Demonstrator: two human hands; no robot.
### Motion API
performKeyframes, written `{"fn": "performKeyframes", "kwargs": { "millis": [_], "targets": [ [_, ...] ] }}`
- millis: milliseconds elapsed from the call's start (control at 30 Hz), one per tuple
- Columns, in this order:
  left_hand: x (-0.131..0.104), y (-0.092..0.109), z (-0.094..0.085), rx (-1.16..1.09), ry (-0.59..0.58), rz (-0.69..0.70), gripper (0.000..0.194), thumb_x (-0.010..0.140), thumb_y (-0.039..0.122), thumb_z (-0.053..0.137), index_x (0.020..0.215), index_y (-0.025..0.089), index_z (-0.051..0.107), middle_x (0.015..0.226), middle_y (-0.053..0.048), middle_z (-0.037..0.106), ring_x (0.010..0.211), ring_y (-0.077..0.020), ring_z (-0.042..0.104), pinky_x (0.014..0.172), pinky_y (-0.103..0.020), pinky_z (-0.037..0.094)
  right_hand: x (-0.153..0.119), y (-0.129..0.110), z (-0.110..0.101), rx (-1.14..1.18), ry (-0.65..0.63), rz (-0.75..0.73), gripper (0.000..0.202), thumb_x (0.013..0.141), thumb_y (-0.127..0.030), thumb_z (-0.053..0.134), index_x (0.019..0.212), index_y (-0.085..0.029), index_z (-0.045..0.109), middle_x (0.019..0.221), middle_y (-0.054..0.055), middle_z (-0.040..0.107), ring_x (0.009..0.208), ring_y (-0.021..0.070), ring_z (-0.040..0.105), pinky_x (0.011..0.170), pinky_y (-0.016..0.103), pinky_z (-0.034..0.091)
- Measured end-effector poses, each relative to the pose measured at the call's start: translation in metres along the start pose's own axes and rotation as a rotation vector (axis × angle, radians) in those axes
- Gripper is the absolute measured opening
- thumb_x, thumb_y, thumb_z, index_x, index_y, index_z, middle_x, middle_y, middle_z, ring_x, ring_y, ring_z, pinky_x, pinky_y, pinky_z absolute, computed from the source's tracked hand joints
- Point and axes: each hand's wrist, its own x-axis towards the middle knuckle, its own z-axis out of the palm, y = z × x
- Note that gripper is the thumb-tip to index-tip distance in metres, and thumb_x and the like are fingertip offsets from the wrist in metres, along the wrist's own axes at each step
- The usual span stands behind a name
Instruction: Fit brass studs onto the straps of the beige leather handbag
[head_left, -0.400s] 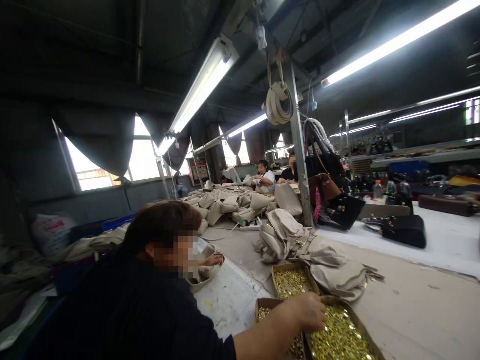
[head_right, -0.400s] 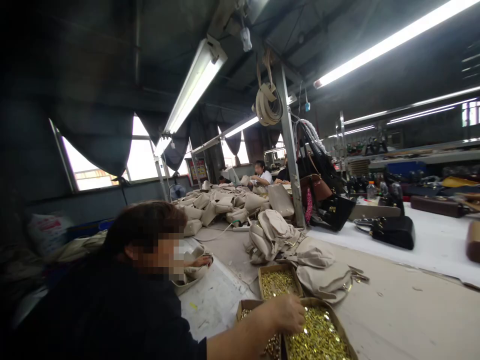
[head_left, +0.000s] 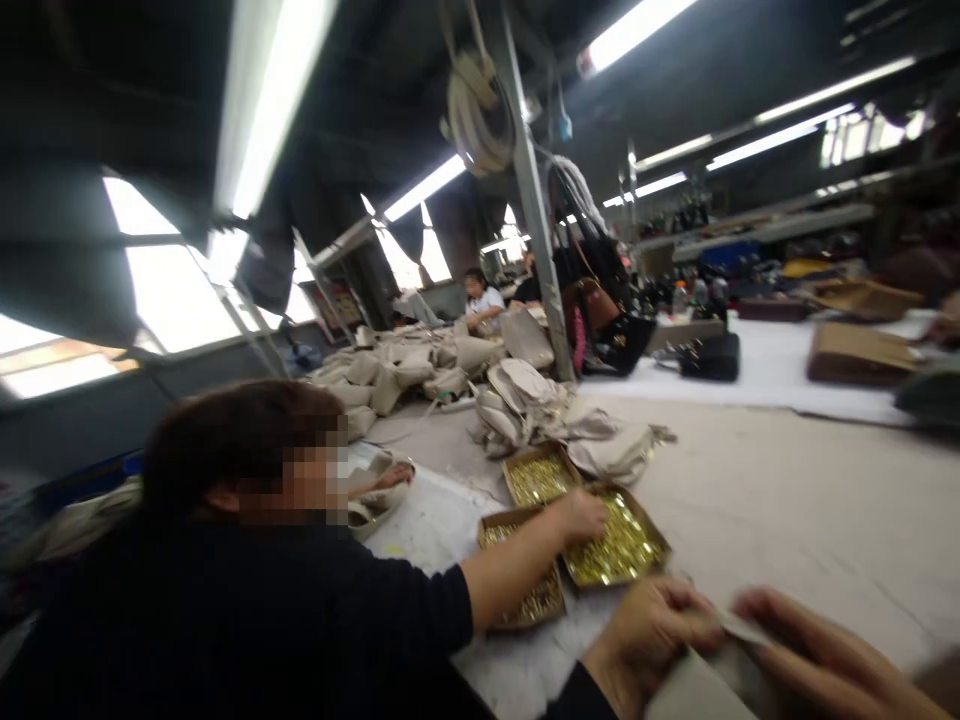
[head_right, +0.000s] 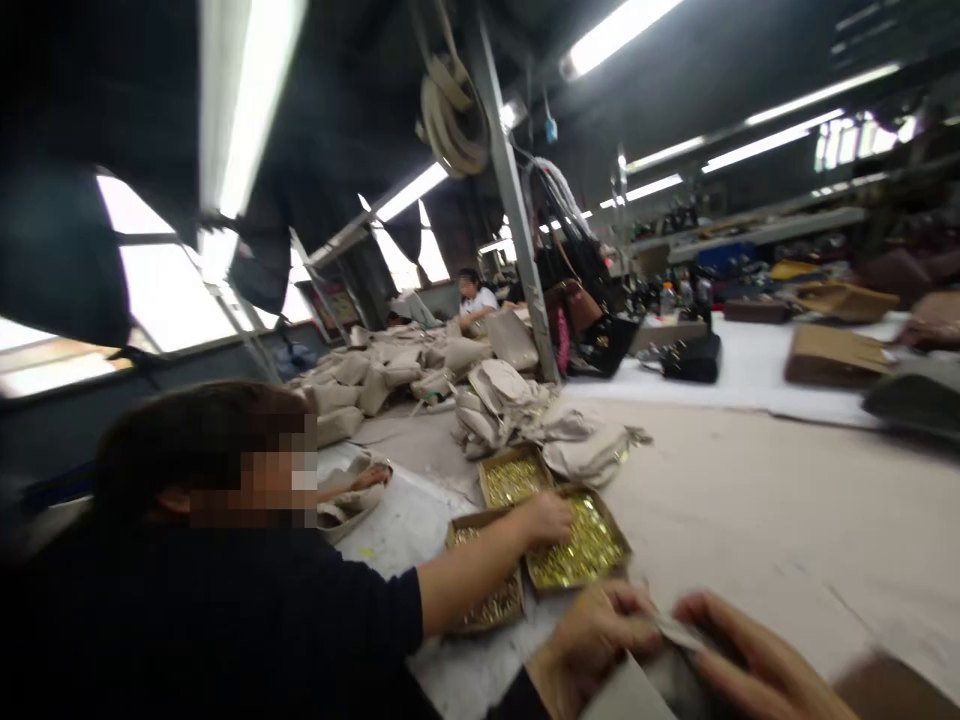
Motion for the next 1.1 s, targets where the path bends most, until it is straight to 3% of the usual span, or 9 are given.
{"fn": "performKeyframes", "kwargs": {
  "millis": [67, 133, 233, 333, 467, 767, 900, 1000, 1100],
  "targets": [
    [-0.019, -0.010, 0.035, -0.211, 0.041, -0.107, 0.055, 0.048, 0.064, 0.090, 0.064, 0.017, 0.065, 0.055, 0.002, 0.049, 0.048, -0.0080, 0.039, 0.053, -0.026, 0.029, -0.004, 0.009, 0.000, 0.088, -0.016, 0.137, 0.029, 0.085, -0.064, 0.065, 0.093, -0.036, 0.070, 0.088, 0.006, 0.068, 0.083, 0.0274, 0.069, 0.068, 0.042, 0.055],
    [-0.028, -0.017, 0.051, -0.365, 0.055, -0.205, 0.056, 0.047, 0.055, 0.095, 0.071, 0.014, 0.065, 0.058, 0.003, 0.053, 0.049, -0.0065, 0.041, 0.053, -0.023, 0.031, -0.006, 0.019, 0.000, 0.274, -0.043, 0.216, 0.029, 0.082, -0.052, 0.069, 0.097, -0.027, 0.068, 0.092, 0.005, 0.068, 0.081, 0.0230, 0.064, 0.073, 0.038, 0.051],
    [-0.023, -0.023, 0.049, -0.479, 0.041, -0.280, 0.055, 0.049, 0.048, 0.097, 0.076, 0.014, 0.064, 0.061, 0.002, 0.058, 0.049, -0.0065, 0.046, 0.052, -0.020, 0.031, -0.004, 0.023, -0.001, 0.488, -0.044, 0.301, 0.031, 0.074, -0.037, 0.075, 0.098, -0.020, 0.066, 0.084, 0.002, 0.063, 0.071, 0.0164, 0.054, 0.066, 0.031, 0.043],
    [-0.018, -0.024, 0.044, -0.507, 0.033, -0.294, 0.052, 0.052, 0.045, 0.097, 0.075, 0.013, 0.064, 0.059, 0.002, 0.059, 0.048, -0.0068, 0.047, 0.051, -0.020, 0.031, -0.002, 0.018, -0.001, 0.496, -0.022, 0.274, 0.026, 0.072, -0.030, 0.073, 0.095, -0.020, 0.066, 0.081, -0.001, 0.059, 0.071, 0.0148, 0.049, 0.066, 0.029, 0.039],
    [-0.019, -0.020, 0.045, -0.495, 0.038, -0.291, 0.051, 0.052, 0.043, 0.098, 0.075, 0.013, 0.063, 0.059, 0.002, 0.060, 0.048, -0.0076, 0.048, 0.051, -0.020, 0.033, -0.005, 0.017, 0.000, 0.428, -0.014, 0.183, 0.021, 0.076, -0.028, 0.067, 0.096, -0.020, 0.065, 0.084, 0.000, 0.059, 0.076, 0.0165, 0.050, 0.070, 0.029, 0.040],
    [-0.020, -0.015, 0.047, -0.437, 0.057, -0.311, 0.051, 0.054, 0.044, 0.096, 0.078, 0.012, 0.065, 0.064, 0.001, 0.062, 0.054, -0.0078, 0.050, 0.057, -0.021, 0.035, -0.008, 0.018, -0.002, 0.403, -0.004, 0.205, 0.023, 0.075, -0.028, 0.067, 0.097, -0.020, 0.065, 0.083, 0.000, 0.060, 0.074, 0.0161, 0.051, 0.067, 0.029, 0.040],
    [-0.025, 0.009, 0.048, -0.191, 0.113, -0.223, 0.039, 0.064, 0.036, 0.089, 0.086, 0.013, 0.068, 0.075, 0.000, 0.064, 0.064, -0.0097, 0.053, 0.064, -0.022, 0.038, -0.008, 0.020, 0.001, 0.395, 0.047, 0.197, 0.023, 0.073, -0.026, 0.065, 0.095, -0.019, 0.065, 0.081, -0.001, 0.061, 0.072, 0.0150, 0.051, 0.064, 0.027, 0.039],
    [-0.035, 0.041, 0.052, 0.251, 0.173, 0.014, 0.021, 0.073, 0.021, 0.079, 0.090, 0.016, 0.069, 0.089, -0.002, 0.068, 0.085, -0.0165, 0.060, 0.082, -0.029, 0.045, -0.006, 0.024, 0.006, 0.399, 0.069, 0.183, 0.023, 0.074, -0.027, 0.065, 0.095, -0.018, 0.065, 0.079, -0.002, 0.060, 0.071, 0.0145, 0.049, 0.063, 0.026, 0.038],
    [-0.050, 0.077, 0.062, 0.660, 0.161, 0.288, 0.017, 0.077, 0.010, 0.072, 0.090, 0.021, 0.070, 0.100, -0.004, 0.071, 0.108, -0.0233, 0.059, 0.102, -0.037, 0.043, -0.003, 0.028, 0.010, 0.392, 0.072, 0.141, 0.022, 0.075, -0.027, 0.064, 0.096, -0.018, 0.065, 0.079, -0.002, 0.060, 0.072, 0.0153, 0.050, 0.065, 0.027, 0.039]
  ]
}}
